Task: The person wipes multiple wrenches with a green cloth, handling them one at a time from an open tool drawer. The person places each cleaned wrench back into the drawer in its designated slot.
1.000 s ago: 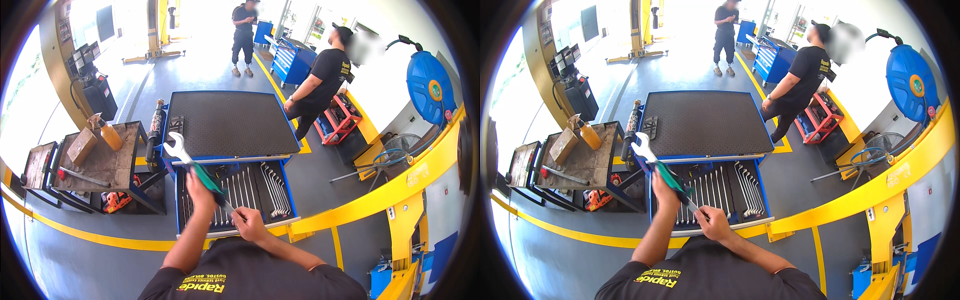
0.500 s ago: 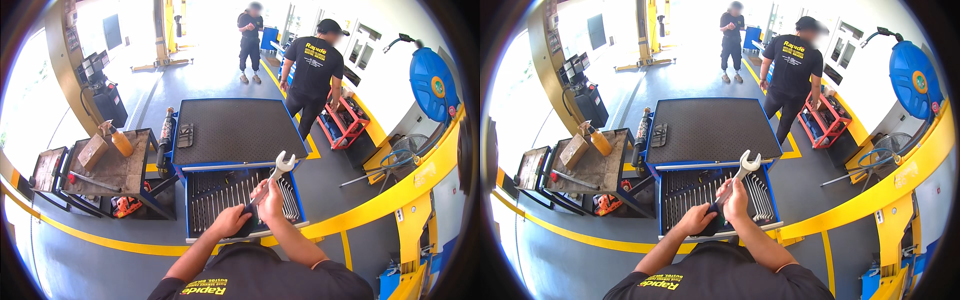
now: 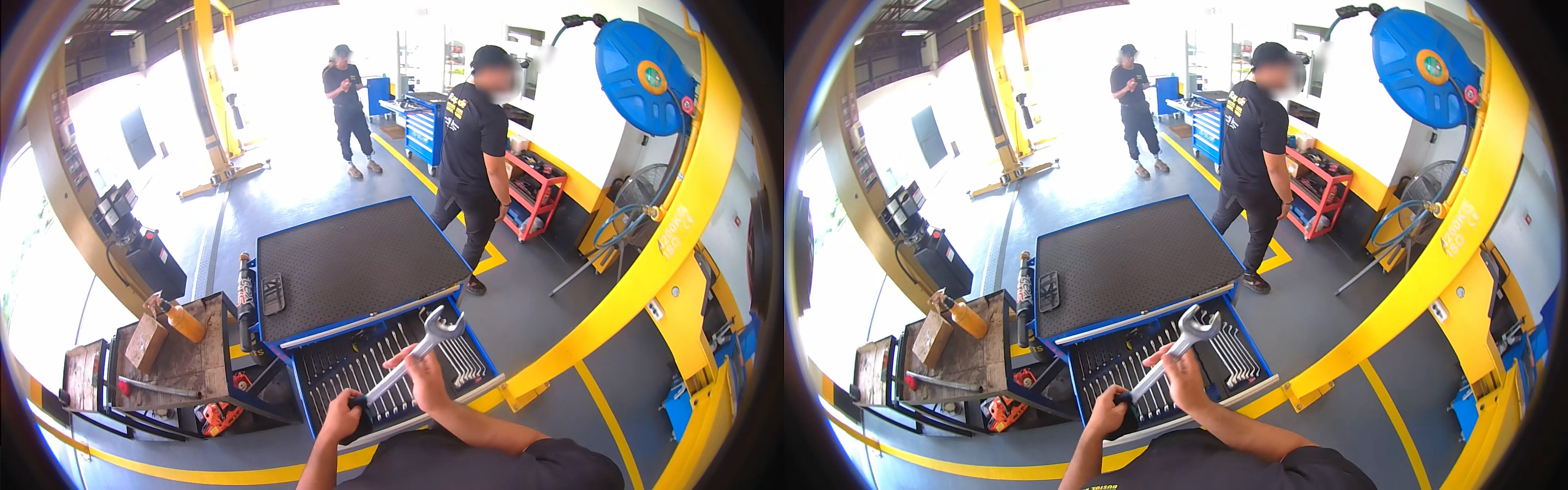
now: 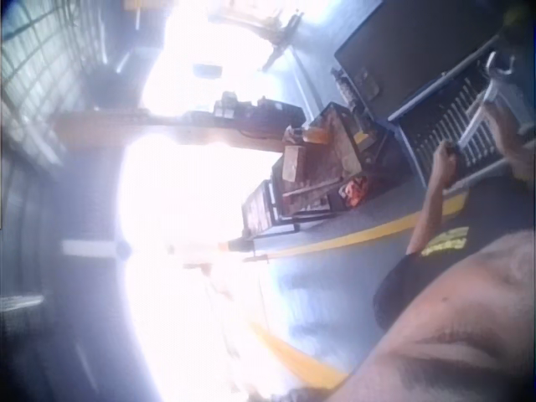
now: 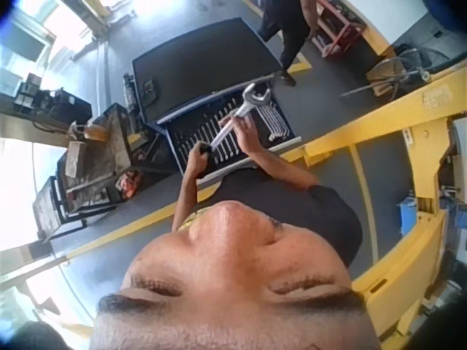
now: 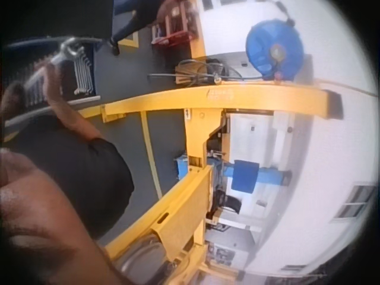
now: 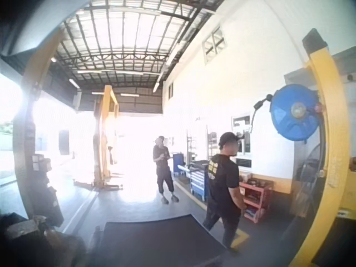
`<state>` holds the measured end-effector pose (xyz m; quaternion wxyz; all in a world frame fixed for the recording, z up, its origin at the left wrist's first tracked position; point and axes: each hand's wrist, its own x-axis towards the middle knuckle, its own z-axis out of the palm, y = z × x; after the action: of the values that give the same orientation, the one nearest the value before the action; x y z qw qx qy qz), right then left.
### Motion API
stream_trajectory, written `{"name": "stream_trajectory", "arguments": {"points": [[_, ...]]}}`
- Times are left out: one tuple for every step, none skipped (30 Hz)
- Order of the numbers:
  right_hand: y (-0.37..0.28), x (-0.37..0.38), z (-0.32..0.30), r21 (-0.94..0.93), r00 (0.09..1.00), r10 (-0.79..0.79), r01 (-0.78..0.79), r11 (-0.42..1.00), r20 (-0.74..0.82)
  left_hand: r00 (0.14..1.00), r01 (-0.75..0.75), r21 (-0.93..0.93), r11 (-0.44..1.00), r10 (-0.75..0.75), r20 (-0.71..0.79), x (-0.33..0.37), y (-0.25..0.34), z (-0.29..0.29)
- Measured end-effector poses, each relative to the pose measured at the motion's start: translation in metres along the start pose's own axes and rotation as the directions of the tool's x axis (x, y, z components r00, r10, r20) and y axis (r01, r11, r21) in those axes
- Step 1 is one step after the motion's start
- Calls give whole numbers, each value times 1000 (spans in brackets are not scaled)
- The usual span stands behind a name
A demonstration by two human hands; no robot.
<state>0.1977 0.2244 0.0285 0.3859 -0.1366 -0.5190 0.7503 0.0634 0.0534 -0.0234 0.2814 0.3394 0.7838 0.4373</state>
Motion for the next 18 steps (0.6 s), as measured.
{"name": "stream_trajectory", "arguments": {"points": [[-4,-10,1,-132,993,-21,36,991,113,997,12,-3,1000,-12,-71,5,-10,3],[-10,-21,3,-251,974,-40,98,963,224,983,84,-184,979,-111,-146,9,-22,9],[-17,-29,5,-373,929,-84,226,900,362,952,138,-364,921,-225,-206,13,-33,15],[-16,-34,7,-373,880,-109,305,876,462,925,162,-572,804,-326,-196,20,-45,20],[0,-37,2,-286,825,-289,463,839,486,904,172,-738,652,-402,-144,27,-53,26],[-5,-41,3,-318,798,-257,480,817,546,889,193,-841,505,-452,-67,29,-60,27],[-14,-40,2,-346,768,-221,500,794,602,873,206,-917,341,-488,14,30,-68,26],[-14,-35,-1,-347,738,-203,517,782,644,890,235,-894,381,-453,41,31,-63,25],[-13,-34,-2,-346,727,-243,557,755,642,906,261,-869,421,-419,69,33,-57,25],[-16,-37,-2,-361,755,-224,524,772,616,904,341,-793,505,-409,128,25,-52,25],[-24,-39,4,-365,773,-195,486,794,604,936,330,-641,692,-328,127,18,-54,25],[-34,-32,9,-398,767,-172,495,772,619,999,31,-133,991,-27,34,19,-90,29],[-37,-28,4,-481,816,-121,446,755,566,967,-255,92,963,251,49,12,-49,31],[-44,-18,4,-554,825,-107,462,693,555,915,-399,298,867,396,71,2,-16,30],[-49,-14,3,-620,833,-93,475,625,545,910,-409,288,866,412,53,3,-9,35],[-47,-17,3,-595,848,-36,400,697,529,911,-384,304,872,412,-31,-1,-14,35],[-47,-14,2,-566,854,13,333,754,520,897,-371,324,871,426,-119,5,-21,33],[-56,-14,4,-530,843,128,203,823,522,908,-266,198,943,314,-276,9,-28,36]]}}
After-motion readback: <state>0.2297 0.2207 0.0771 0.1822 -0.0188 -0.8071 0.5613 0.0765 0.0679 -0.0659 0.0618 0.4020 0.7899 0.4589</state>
